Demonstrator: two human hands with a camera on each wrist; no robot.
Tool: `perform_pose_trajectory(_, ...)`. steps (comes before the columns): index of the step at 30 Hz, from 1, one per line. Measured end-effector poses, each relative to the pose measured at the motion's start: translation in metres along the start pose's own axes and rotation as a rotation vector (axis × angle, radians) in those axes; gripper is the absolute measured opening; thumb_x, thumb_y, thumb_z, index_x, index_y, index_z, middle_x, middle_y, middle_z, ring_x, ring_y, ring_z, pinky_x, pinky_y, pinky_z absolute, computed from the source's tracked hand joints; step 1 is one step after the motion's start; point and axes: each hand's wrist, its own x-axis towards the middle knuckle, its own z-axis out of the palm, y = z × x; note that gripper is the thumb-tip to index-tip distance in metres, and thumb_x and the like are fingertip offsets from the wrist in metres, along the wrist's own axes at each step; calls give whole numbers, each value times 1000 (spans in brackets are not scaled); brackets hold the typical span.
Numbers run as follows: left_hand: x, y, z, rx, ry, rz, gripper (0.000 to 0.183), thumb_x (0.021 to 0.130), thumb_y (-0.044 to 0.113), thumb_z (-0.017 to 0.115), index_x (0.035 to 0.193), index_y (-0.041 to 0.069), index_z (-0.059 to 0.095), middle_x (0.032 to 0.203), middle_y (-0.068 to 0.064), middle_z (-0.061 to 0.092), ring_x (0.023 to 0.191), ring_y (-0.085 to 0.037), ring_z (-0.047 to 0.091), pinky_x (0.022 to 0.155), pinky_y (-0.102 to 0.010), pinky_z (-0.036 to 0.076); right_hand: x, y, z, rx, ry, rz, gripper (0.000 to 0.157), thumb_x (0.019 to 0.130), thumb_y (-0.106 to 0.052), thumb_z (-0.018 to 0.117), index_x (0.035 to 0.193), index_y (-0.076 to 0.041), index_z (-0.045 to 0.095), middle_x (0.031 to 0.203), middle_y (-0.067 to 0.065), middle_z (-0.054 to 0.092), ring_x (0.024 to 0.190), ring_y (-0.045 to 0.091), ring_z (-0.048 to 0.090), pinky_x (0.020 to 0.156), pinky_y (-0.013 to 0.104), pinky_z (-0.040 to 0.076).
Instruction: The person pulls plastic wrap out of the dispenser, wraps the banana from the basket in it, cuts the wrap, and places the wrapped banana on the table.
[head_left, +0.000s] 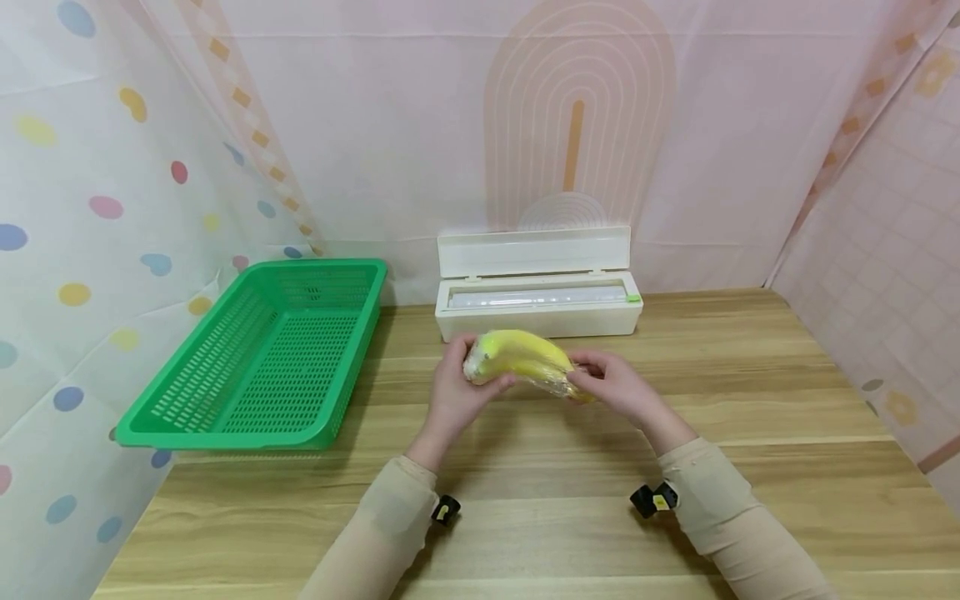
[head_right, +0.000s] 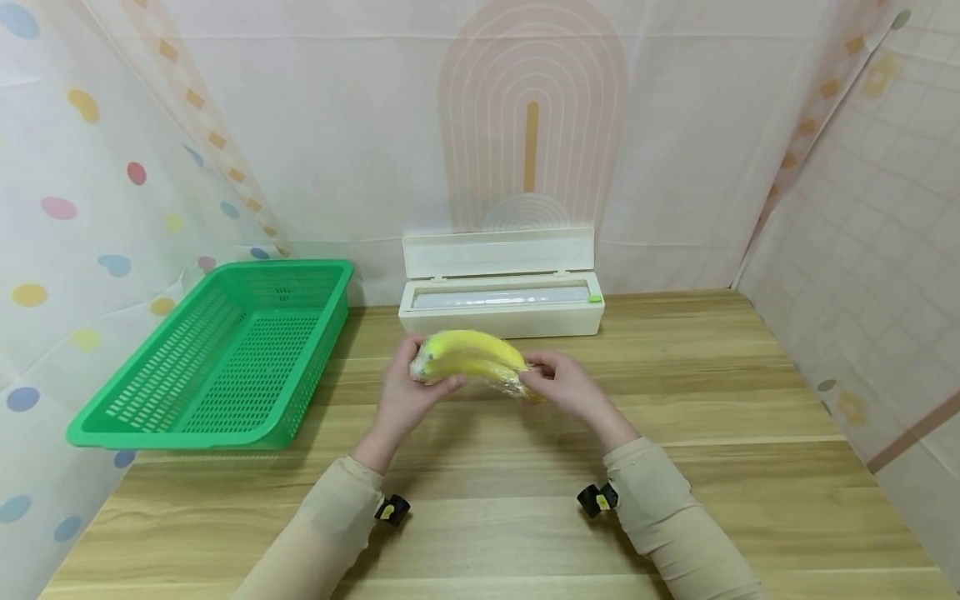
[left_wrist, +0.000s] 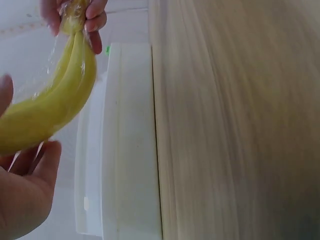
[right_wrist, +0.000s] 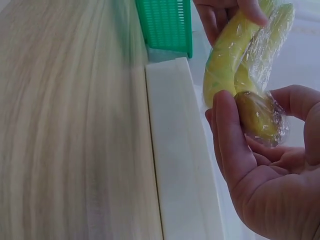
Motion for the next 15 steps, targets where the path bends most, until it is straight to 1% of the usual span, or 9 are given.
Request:
perform_pose_trajectory(3,0,1,-4,15,-84,-63,64,67,14,93,119,6,56,110,-7,64,102,-23,59,93,-43,49,0,2,-1,20,3,10,41,100,-7,56,134,13,50,114,24,63,95,22,64,79,33,59)
perform_pose_trajectory(5,-1,2,-8,8,-121,-108,65,68,16,92,121,6,57,112,-7,63,102,-23,60,92,-42,51,0,3,-2,22,9,19,41,99,-7,55,134,14,49,113,23,63,94,21,63,79,34,58)
perform_pose_trajectory(7,-1,3,-11,-3,-149,-143,61,72,17,90,123,6,58,112,-8,62,101,-24,59,89,-42,52,0,4,-4,10,20,27,41,99,-8,55,134,13,50,113,23,63,93,20,63,80,37,58)
perform_pose_trajectory(11,-2,5,-18,-1,-191,-161,57,78,22,86,127,5,60,114,-10,62,104,-24,59,90,-42,53,0,3,-6,-23,52,39,41,99,-9,54,133,13,51,113,22,63,91,18,62,80,39,58)
perform_pose_trajectory(15,-2,5,-22,-29,-219,-158,50,84,19,81,127,1,61,118,-14,63,110,-27,59,95,-42,52,-1,2,-7,-65,80,39,40,98,-8,55,131,13,53,114,24,64,92,21,64,79,39,59)
